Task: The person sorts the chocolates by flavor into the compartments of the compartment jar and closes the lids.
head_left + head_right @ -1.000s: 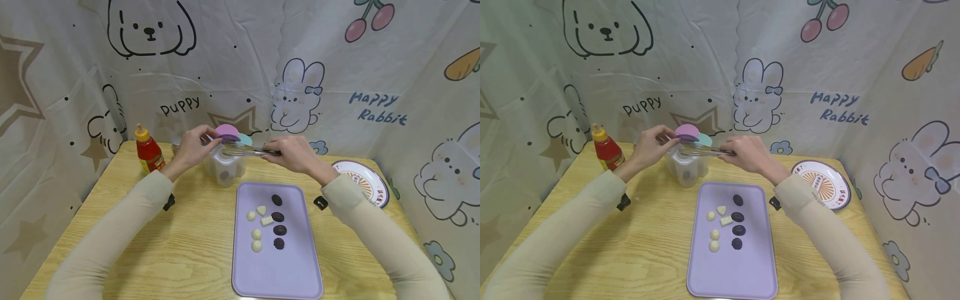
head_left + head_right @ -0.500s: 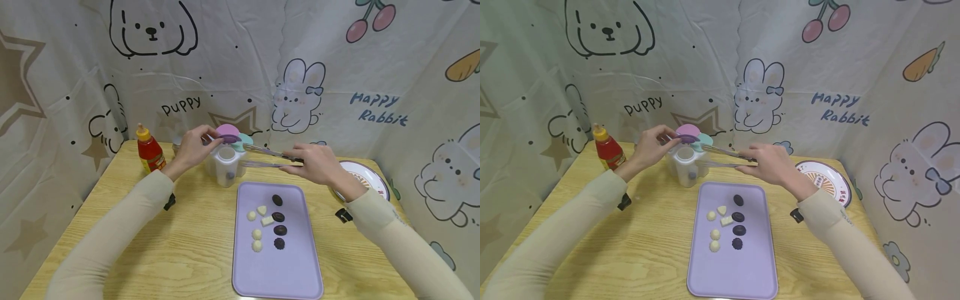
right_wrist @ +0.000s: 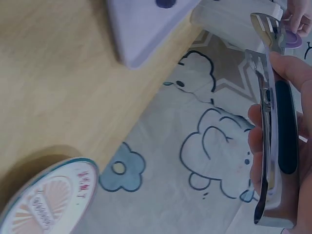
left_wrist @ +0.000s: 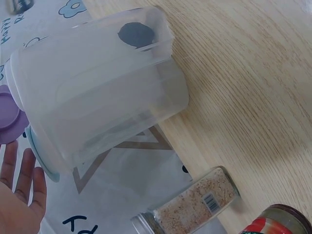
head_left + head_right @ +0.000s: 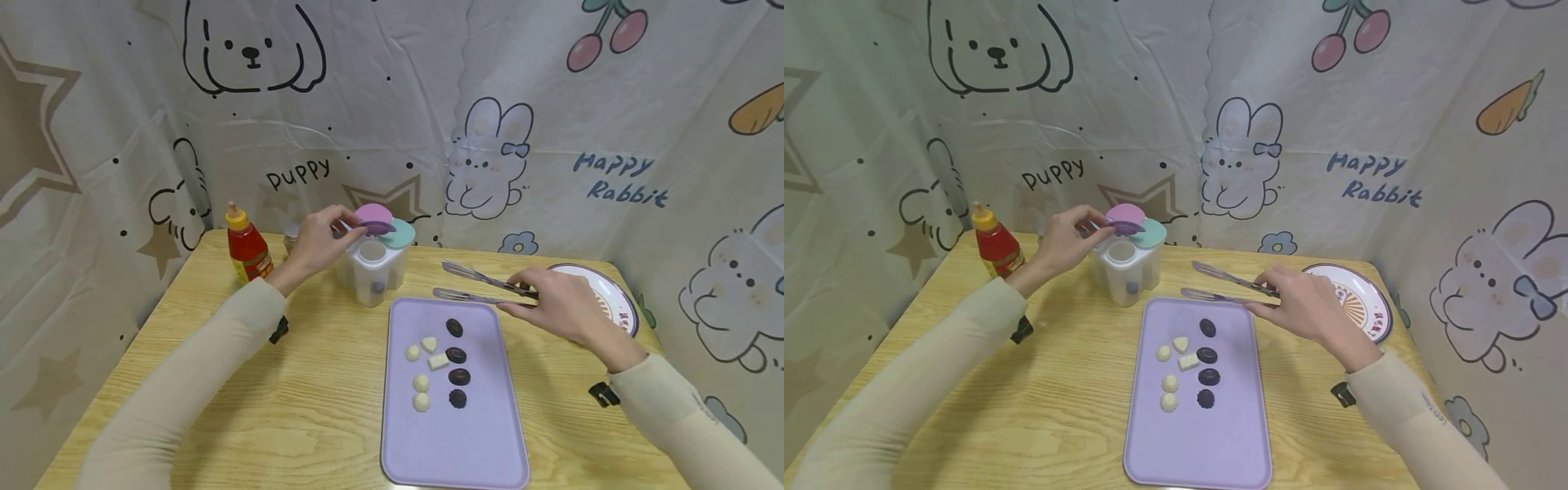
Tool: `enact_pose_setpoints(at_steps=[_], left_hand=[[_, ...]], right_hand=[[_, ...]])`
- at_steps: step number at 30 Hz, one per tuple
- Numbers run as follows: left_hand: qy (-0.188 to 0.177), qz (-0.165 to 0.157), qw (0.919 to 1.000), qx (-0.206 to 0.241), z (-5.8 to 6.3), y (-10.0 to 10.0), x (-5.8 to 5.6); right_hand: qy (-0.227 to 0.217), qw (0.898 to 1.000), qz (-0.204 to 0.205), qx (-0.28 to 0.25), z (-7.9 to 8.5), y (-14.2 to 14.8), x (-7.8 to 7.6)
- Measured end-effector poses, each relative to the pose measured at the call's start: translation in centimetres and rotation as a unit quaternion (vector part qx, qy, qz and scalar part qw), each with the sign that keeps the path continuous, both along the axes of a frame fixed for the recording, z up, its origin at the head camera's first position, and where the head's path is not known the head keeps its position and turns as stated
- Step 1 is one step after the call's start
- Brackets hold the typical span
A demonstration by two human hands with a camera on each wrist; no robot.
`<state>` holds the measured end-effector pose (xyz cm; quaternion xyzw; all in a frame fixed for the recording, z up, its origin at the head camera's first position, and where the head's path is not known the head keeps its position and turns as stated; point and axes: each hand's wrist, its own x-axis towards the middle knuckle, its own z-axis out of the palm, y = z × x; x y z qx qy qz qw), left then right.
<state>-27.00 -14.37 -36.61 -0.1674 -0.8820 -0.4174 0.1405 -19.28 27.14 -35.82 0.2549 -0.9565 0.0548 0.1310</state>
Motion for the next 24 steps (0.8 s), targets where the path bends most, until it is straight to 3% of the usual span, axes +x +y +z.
enact_pose_setpoints(at_steps=[13,24], left_hand=[[0.004,0.001,1.0,0.001,-0.1,0.0,-0.1],[-0.001,0.001,1.0,0.002,-0.1,0.0,-0.1]], right_hand=[[-0.062,0.997,-0.054,-0.004,-4.4,2.4,2.6],[-0.066,0.997,-0.043,-0.023,-7.2,2.5,3.5]])
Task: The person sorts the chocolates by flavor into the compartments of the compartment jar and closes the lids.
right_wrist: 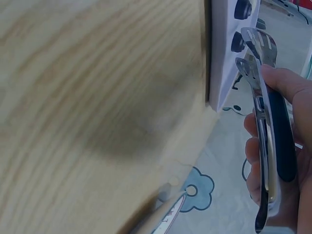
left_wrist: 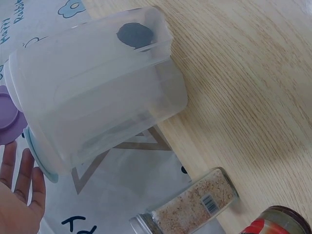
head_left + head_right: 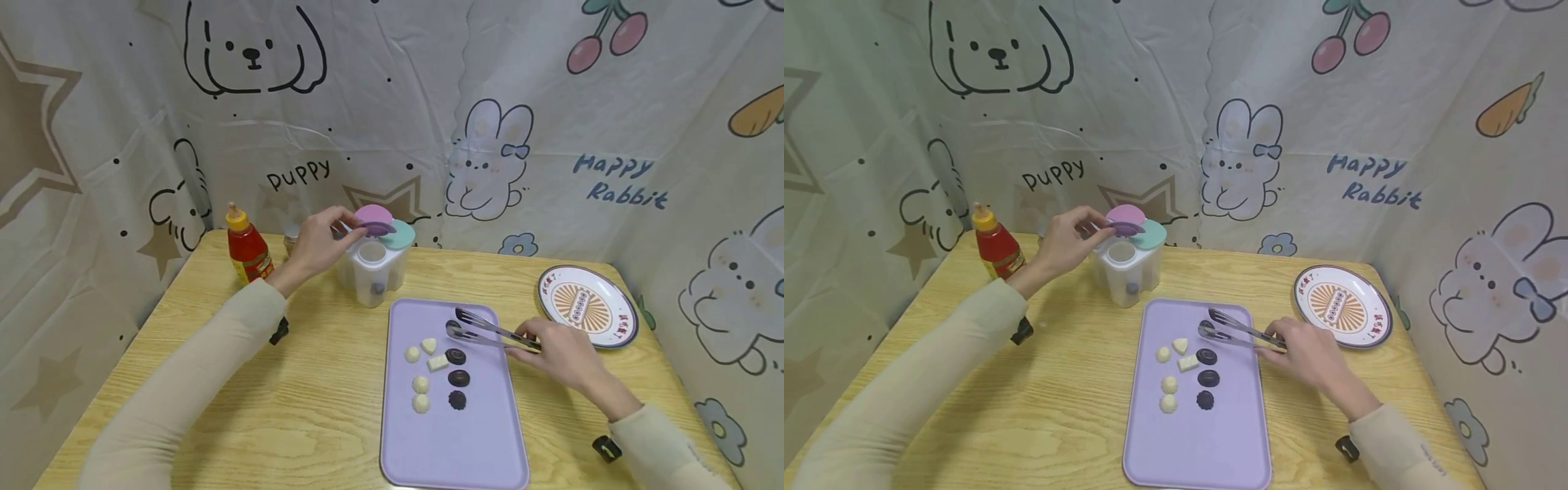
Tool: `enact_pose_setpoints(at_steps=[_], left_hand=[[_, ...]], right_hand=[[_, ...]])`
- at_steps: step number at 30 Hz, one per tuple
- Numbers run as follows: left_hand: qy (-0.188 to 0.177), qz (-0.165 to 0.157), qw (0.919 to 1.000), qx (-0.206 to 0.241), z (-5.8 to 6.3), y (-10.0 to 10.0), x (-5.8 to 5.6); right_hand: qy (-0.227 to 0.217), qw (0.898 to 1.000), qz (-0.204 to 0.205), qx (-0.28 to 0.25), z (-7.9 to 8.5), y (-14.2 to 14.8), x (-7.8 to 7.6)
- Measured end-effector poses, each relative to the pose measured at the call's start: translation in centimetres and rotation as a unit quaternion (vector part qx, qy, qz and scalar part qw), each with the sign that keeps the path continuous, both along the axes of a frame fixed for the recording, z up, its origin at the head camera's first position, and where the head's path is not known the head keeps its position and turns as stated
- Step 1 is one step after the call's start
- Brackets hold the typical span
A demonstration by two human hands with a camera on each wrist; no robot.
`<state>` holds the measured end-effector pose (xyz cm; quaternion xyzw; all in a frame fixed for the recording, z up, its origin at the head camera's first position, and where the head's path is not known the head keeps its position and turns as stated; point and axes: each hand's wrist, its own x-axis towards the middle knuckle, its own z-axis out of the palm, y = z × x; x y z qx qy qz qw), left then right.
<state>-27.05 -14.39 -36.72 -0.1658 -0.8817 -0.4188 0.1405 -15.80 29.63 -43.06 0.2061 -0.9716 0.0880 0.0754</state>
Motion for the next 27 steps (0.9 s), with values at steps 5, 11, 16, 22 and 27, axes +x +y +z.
enact_pose_setpoints(at_steps=[5,11,16,22,27], left_hand=[[0.0,0.0,1.0,-0.001,-0.04,0.02,0.01],[0.0,0.0,1.0,0.001,0.01,0.01,0.06],[0.003,0.0,1.0,0.001,0.0,0.0,0.1],[0.008,0.0,1.0,0.0,-0.05,0.0,0.04],[0.008,-0.001,1.0,0.001,-0.06,0.02,0.01]], right_hand=[[-0.013,1.0,-0.007,-0.001,-0.44,-0.16,0.19],[-0.02,1.0,-0.01,-0.008,-0.62,-0.29,0.17],[-0.028,0.999,-0.004,-0.015,-0.63,-0.41,0.08],[-0.024,0.999,0.004,-0.022,-0.79,-0.43,-0.01],[-0.018,1.0,0.009,-0.022,-0.85,-0.34,-0.04]])
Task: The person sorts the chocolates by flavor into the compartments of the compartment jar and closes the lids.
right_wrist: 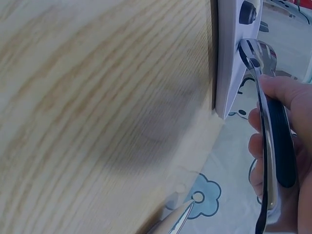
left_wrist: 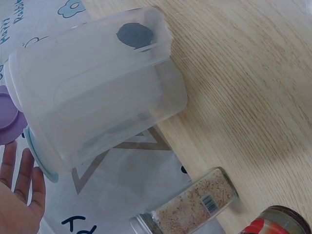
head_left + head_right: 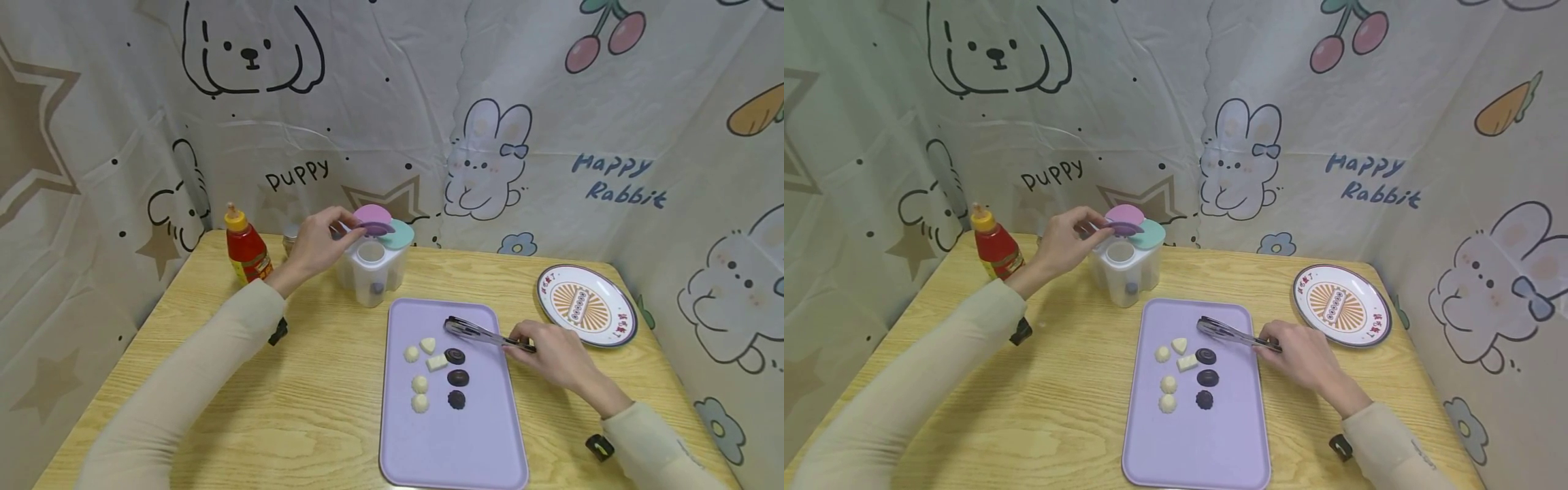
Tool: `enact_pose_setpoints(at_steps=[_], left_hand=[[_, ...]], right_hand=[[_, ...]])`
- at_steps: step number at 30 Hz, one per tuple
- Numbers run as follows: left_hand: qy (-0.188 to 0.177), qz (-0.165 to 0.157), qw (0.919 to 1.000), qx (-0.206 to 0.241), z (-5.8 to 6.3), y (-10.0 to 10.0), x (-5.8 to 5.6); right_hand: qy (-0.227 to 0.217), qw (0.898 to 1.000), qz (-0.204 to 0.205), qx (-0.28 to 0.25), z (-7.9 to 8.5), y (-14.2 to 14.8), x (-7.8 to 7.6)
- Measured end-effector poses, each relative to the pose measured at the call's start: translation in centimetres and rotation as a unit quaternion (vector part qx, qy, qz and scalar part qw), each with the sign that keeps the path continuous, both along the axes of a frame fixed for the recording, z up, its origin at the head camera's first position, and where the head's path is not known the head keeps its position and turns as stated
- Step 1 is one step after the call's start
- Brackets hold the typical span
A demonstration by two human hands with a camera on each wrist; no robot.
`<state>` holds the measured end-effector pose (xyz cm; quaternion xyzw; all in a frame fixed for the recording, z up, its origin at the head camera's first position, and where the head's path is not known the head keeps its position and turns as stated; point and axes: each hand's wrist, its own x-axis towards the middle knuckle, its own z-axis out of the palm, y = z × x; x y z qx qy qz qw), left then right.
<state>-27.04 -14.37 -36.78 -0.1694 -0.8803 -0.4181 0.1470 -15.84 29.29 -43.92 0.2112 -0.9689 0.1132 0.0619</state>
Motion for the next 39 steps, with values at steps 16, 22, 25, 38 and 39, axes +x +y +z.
enact_pose_setpoints(at_steps=[16,22,25,38,39], left_hand=[[-0.006,0.0,1.0,0.001,0.1,0.0,0.1],[-0.01,-0.002,0.9999,0.001,0.0,0.0,0.1],[-0.012,-0.002,0.9999,0.0,0.1,0.0,0.0],[-0.009,-0.005,1.0,0.0,0.1,-0.1,0.0],[-0.009,-0.005,1.0,0.0,0.1,-0.1,0.0]], right_hand=[[0.076,0.996,0.051,-0.002,4.7,-2.3,-2.3],[0.104,0.991,0.08,-0.015,7.5,-4.6,-3.7],[0.124,0.987,0.097,-0.023,8.7,-5.8,-4.5],[0.122,0.983,0.136,-0.017,11.1,-10.7,-8.4],[0.115,0.984,0.136,-0.015,11.1,-11.0,-8.6]])
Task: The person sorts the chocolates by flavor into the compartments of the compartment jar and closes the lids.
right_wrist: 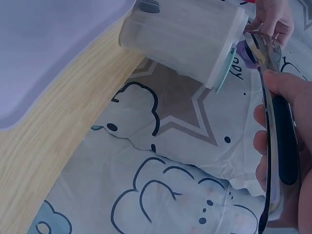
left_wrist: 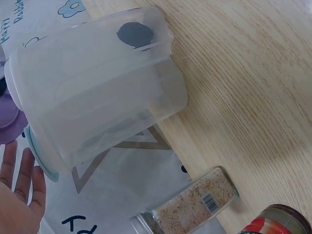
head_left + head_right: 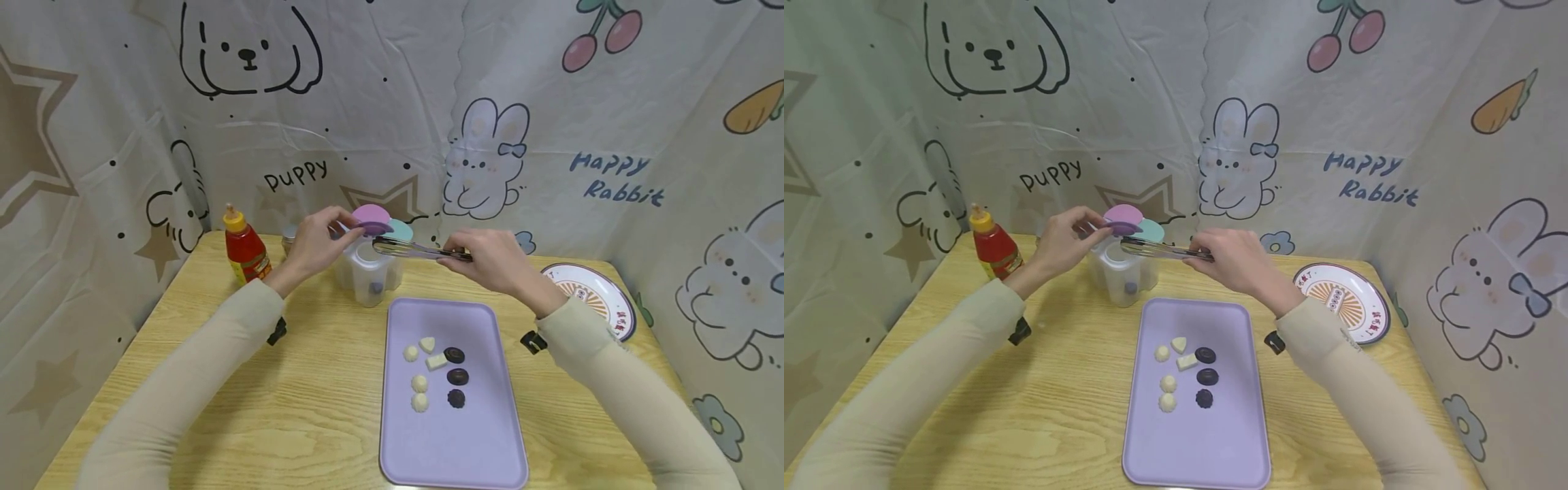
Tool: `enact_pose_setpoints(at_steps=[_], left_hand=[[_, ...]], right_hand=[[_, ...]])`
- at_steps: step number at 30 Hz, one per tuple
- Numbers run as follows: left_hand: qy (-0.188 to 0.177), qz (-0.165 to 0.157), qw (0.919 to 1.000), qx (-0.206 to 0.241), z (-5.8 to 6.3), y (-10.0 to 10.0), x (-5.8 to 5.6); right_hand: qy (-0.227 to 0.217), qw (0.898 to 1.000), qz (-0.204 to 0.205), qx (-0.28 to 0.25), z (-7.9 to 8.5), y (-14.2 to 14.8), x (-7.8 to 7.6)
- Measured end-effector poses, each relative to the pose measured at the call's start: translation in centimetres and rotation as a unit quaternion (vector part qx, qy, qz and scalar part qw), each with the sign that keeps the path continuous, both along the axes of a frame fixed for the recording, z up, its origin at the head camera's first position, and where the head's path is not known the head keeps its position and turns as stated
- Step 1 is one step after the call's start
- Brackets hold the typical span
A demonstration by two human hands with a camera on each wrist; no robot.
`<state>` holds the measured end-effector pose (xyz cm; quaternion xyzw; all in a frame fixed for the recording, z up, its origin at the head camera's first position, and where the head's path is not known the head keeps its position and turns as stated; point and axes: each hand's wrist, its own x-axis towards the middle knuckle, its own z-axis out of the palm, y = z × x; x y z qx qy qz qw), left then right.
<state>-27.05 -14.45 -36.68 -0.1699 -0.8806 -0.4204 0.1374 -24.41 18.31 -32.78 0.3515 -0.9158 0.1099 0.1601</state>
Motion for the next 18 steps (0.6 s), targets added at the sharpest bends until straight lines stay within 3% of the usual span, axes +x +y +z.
enact_pose_setpoints(at_steps=[9,18], left_hand=[[0.009,-0.002,1.0,-0.003,0.0,0.1,0.0],[0.015,0.0,0.9999,-0.005,-0.2,0.0,0.0]], right_hand=[[-0.019,1.0,-0.002,0.009,-0.3,-1.3,-1.0],[-0.016,0.999,-0.02,0.024,0.3,-0.9,-0.6]])
